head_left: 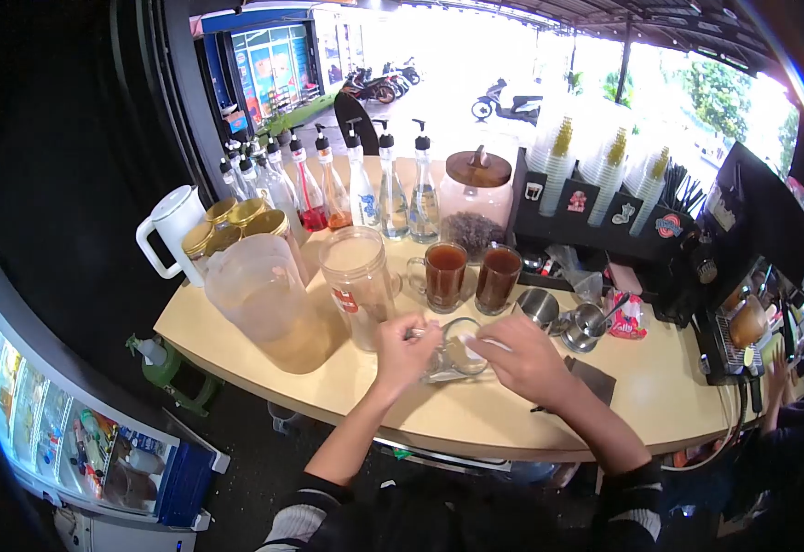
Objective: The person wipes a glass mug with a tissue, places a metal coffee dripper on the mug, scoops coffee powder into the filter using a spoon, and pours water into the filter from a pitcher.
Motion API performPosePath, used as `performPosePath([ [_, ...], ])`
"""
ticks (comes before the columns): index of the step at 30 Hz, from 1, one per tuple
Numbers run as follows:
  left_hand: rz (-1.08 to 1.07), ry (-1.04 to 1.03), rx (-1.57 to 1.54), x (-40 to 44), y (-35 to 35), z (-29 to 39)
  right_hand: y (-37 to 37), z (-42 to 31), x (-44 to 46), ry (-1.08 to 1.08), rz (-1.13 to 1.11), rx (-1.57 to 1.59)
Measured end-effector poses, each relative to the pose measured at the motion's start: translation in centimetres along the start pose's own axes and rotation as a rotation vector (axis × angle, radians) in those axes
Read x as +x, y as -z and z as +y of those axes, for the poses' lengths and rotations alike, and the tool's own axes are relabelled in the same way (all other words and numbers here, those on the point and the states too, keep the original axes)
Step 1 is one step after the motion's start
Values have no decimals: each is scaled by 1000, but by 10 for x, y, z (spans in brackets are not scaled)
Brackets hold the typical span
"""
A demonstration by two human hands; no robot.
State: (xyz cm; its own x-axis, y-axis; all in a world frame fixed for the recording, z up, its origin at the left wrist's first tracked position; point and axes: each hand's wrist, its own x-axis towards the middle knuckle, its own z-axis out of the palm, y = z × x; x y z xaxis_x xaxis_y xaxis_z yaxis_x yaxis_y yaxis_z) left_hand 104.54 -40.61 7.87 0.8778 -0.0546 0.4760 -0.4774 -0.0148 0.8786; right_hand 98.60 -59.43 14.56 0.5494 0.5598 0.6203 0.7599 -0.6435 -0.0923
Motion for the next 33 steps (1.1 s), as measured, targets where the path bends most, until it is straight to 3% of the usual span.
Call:
performPosePath([
  [1,-28,-45,13,0,-6,5,1,0,8,163,-15,-171],
  [6,-5,-31,22,1,-11,13,-3,-2,5,102,-294,-466],
  [8,8,-63,92,-2,-14,11,-10,-5,-2,-52,-291,-276],
  [9,30,-97,88,-4,-15,8,-5,-7,-1,-165,-400,-115],
  [10,51,-128,88,-7,-16,6,-3,-6,1,-163,-400,-112],
  [12,72,-140,128,-10,-15,8,0,-3,4,-366,-509,341],
  [13,93,-160,166,-10,-14,10,-3,2,4,-363,-511,342],
  [15,112,-207,221,-9,-10,13,-14,14,3,-754,-460,1021],
  [16,127,-251,274,-10,-8,14,-16,14,4,-753,-465,1024],
  [18,111,-299,353,-13,-9,18,-22,13,7,-792,-256,1096],
  [19,92,-354,428,-13,-10,19,-36,14,3,-675,-213,738],
  [20,96,-354,431,-13,-10,18,-40,9,2,-671,-215,739],
  [23,123,-489,518,-10,-9,17,-44,-1,2,-774,-116,1221],
  [27,111,-426,511,-12,-2,19,-35,7,-9,-724,-211,1129],
  [30,106,-411,530,-12,0,18,-23,6,-6,-864,-97,1296],
  [32,101,-441,550,-14,-2,17,-17,0,11,-503,217,546],
  [33,110,-425,579,-13,-4,15,-19,-5,15,-500,100,596],
])
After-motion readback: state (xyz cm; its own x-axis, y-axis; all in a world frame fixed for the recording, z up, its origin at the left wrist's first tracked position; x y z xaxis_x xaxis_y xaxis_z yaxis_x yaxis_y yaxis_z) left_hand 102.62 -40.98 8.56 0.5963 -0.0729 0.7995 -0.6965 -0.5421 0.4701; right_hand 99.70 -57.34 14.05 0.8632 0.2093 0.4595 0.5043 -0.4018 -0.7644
